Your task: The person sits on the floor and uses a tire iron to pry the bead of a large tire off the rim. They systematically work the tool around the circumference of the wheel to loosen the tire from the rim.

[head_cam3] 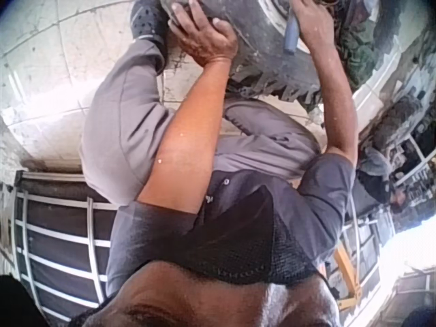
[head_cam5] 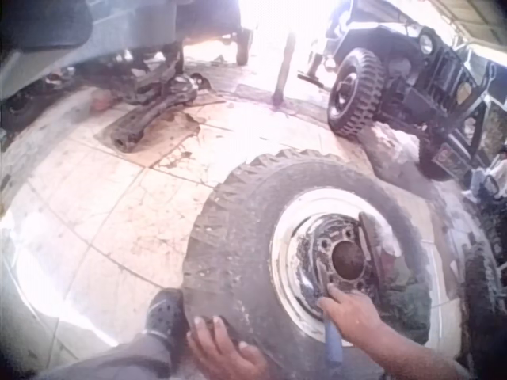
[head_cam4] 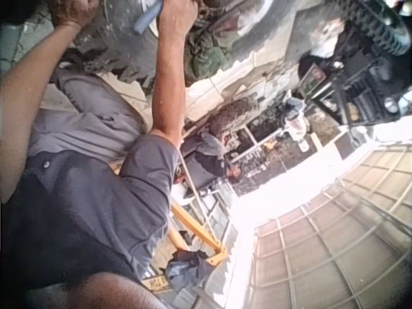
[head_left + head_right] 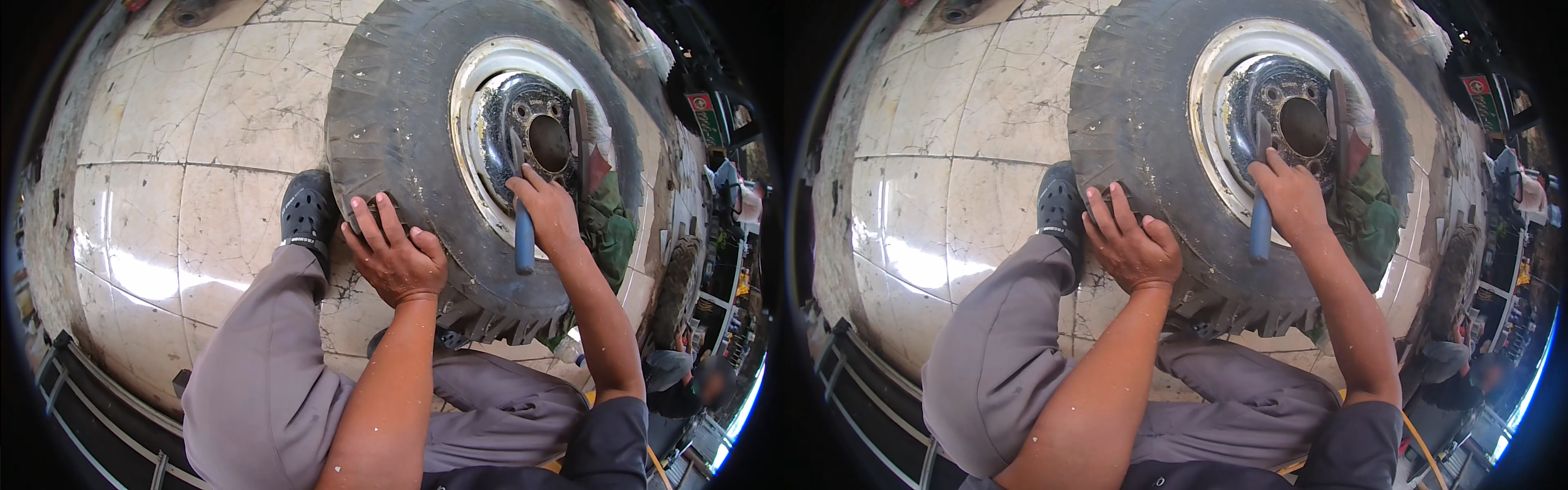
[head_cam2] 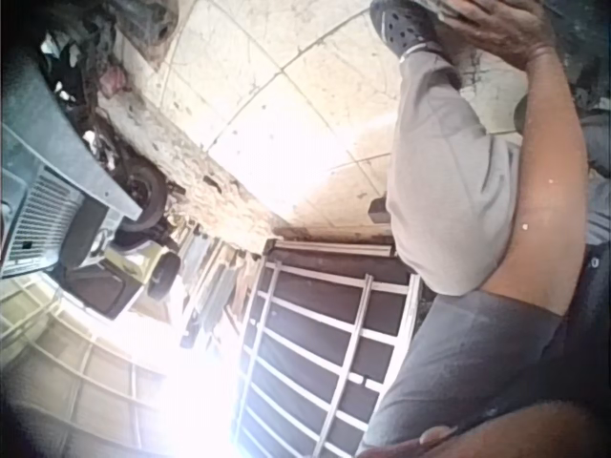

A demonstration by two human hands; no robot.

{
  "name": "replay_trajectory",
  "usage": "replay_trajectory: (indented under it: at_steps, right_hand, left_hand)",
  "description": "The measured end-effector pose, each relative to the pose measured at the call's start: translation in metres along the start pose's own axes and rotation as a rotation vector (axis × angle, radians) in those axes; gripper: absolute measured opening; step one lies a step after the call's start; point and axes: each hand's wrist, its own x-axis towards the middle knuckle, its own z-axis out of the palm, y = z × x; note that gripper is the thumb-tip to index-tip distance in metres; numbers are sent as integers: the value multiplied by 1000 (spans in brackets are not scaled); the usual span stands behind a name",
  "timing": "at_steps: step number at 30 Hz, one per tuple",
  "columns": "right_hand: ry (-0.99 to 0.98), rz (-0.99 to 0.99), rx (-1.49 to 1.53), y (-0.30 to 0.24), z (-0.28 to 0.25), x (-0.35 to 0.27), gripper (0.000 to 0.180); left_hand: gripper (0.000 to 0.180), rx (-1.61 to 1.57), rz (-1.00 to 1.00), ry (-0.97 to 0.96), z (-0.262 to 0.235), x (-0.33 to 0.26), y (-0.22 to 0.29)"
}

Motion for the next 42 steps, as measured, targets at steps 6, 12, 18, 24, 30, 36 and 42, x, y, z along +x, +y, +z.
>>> replay_trajectory:
  at_steps: [6, 12, 18, 24, 30, 36, 42]
  right_hand:
    - [54, -8, 42, 2, 2, -3, 30]
    - [-6, -33, -15, 3, -5, -3, 28]
    - [-9, -45, -16, 7, -13, -3, 25]
    - [-73, -6, -88, 6, -10, -3, 26]
    - [-42, -72, -26, 12, -11, -15, 25]
    - [-71, -107, -20, 12, -16, -5, 23]
    - [-64, -137, -74, 5, -16, -3, 22]
  left_hand:
    - [66, -8, 0, 4, -1, 1, 0]
    - [66, -3, -8, 2, 1, 0, 1]
    - [68, -29, -13, 39, 7, -2, -2]
    - [68, -14, -15, 19, 4, -1, -2]
    - [67, 1, 6, 2, 0, -1, 1]
    - [66, -8, 5, 4, 0, 1, 1]
    - [66, 0, -4, -1, -2, 0, 1]
